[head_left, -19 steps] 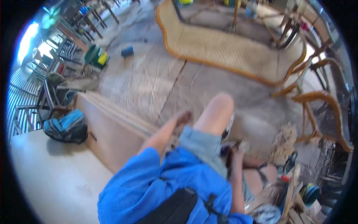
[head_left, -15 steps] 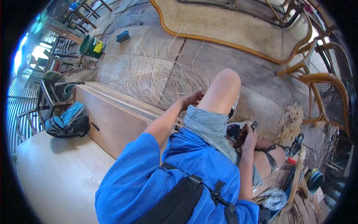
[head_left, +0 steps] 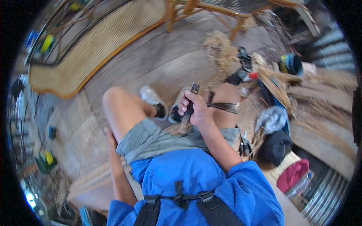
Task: Shave thin strips of rattan or bamboo using a knife against a leather thigh protector to prepare them for furniture weaving.
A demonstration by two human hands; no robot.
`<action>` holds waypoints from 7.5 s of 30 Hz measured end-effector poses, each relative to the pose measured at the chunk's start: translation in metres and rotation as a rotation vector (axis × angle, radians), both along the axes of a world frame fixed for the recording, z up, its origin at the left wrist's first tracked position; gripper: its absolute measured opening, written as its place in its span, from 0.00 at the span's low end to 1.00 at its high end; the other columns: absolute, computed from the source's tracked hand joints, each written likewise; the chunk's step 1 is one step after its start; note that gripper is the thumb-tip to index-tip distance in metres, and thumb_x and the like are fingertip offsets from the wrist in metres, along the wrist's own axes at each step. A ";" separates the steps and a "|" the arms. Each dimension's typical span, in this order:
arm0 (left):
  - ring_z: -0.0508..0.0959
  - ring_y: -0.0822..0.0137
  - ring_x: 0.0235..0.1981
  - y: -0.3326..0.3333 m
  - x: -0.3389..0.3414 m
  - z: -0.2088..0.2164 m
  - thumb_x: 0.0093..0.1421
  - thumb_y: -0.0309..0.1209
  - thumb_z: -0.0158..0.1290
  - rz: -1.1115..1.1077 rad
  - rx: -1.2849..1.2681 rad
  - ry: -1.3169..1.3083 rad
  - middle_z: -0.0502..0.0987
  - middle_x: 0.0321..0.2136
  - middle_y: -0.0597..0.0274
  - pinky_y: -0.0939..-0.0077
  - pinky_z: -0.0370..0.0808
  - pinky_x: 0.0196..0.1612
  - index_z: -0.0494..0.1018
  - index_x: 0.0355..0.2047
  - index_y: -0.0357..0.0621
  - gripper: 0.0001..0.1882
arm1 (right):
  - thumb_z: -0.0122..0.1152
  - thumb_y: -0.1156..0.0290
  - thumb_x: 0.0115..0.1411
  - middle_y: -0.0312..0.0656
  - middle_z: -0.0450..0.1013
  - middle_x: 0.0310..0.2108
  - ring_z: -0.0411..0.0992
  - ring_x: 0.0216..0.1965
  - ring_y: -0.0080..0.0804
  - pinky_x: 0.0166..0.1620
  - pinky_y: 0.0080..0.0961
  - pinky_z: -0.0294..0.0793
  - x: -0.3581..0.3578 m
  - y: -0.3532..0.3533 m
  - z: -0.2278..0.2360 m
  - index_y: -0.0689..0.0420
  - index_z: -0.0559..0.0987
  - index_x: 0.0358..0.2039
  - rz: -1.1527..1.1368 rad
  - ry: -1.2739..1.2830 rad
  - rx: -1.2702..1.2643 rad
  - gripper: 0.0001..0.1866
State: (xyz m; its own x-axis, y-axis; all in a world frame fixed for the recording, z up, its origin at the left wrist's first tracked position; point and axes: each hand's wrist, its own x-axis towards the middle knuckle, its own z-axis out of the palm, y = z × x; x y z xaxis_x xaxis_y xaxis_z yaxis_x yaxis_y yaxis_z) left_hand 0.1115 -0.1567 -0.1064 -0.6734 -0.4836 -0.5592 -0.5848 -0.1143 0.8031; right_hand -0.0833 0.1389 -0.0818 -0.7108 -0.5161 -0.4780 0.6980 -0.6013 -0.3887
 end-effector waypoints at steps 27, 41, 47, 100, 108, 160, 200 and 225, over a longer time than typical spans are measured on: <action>0.67 0.61 0.50 -0.032 -0.145 0.001 0.61 0.46 0.40 0.257 0.210 0.189 0.68 0.48 0.54 0.70 0.60 0.55 0.64 0.51 0.37 0.27 | 0.49 0.66 0.52 0.54 0.73 0.32 0.71 0.38 0.52 0.40 0.43 0.70 -0.159 0.398 -0.021 0.58 0.74 0.37 0.261 0.372 2.560 0.14; 0.69 0.61 0.47 -0.038 -0.126 0.022 0.61 0.44 0.43 0.126 -0.049 0.257 0.71 0.45 0.54 0.71 0.62 0.53 0.67 0.48 0.37 0.24 | 0.46 0.64 0.57 0.50 0.73 0.32 0.72 0.35 0.49 0.38 0.43 0.70 -0.128 0.345 0.016 0.57 0.75 0.31 -0.201 0.521 2.500 0.12; 0.72 0.64 0.42 0.035 -0.184 0.088 0.60 0.40 0.46 -0.123 -0.626 0.495 0.73 0.41 0.53 0.71 0.65 0.50 0.70 0.44 0.37 0.19 | 0.56 0.62 0.53 0.33 0.69 0.19 0.67 0.18 0.18 0.22 0.16 0.66 -0.055 0.184 0.094 0.58 0.75 0.30 -0.435 0.419 1.272 0.12; 0.63 0.71 0.21 -0.092 -0.182 0.062 0.54 0.32 0.51 -0.612 -1.016 0.078 0.63 0.17 0.64 0.75 0.64 0.26 0.63 0.23 0.38 0.11 | 0.59 0.74 0.52 0.36 0.70 0.21 0.68 0.19 0.24 0.17 0.22 0.67 -0.063 0.178 0.046 0.55 0.72 0.28 -0.855 0.291 0.545 0.04; 0.68 0.65 0.21 -0.115 -0.165 0.047 0.53 0.33 0.51 -0.559 -1.014 0.043 0.67 0.17 0.56 0.69 0.66 0.27 0.65 0.23 0.37 0.12 | 0.59 0.72 0.52 0.35 0.68 0.20 0.65 0.19 0.25 0.18 0.24 0.65 -0.061 0.171 0.042 0.54 0.71 0.30 -0.823 0.249 0.563 0.06; 0.74 0.50 0.25 0.002 -0.185 0.115 0.56 0.36 0.50 -0.921 -1.206 0.042 0.73 0.22 0.48 0.61 0.68 0.29 0.69 0.29 0.40 0.11 | 0.58 0.73 0.52 0.38 0.71 0.20 0.68 0.16 0.25 0.15 0.22 0.66 -0.049 0.200 0.021 0.56 0.72 0.27 -0.982 0.213 0.546 0.04; 0.72 0.65 0.18 0.247 -0.156 0.066 0.58 0.34 0.45 -0.724 -0.092 0.154 0.72 0.16 0.52 0.70 0.68 0.24 0.71 0.30 0.34 0.13 | 0.48 0.59 0.58 0.56 0.71 0.31 0.69 0.33 0.54 0.34 0.43 0.68 0.037 0.117 0.052 0.59 0.71 0.31 0.203 0.818 1.668 0.14; 0.74 0.53 0.37 0.037 0.002 0.129 0.60 0.38 0.42 -0.868 -0.659 -0.152 0.74 0.34 0.50 0.67 0.69 0.40 0.70 0.38 0.37 0.16 | 0.46 0.60 0.58 0.51 0.72 0.27 0.72 0.29 0.51 0.31 0.43 0.70 0.037 0.095 0.049 0.58 0.68 0.32 0.354 0.954 1.953 0.13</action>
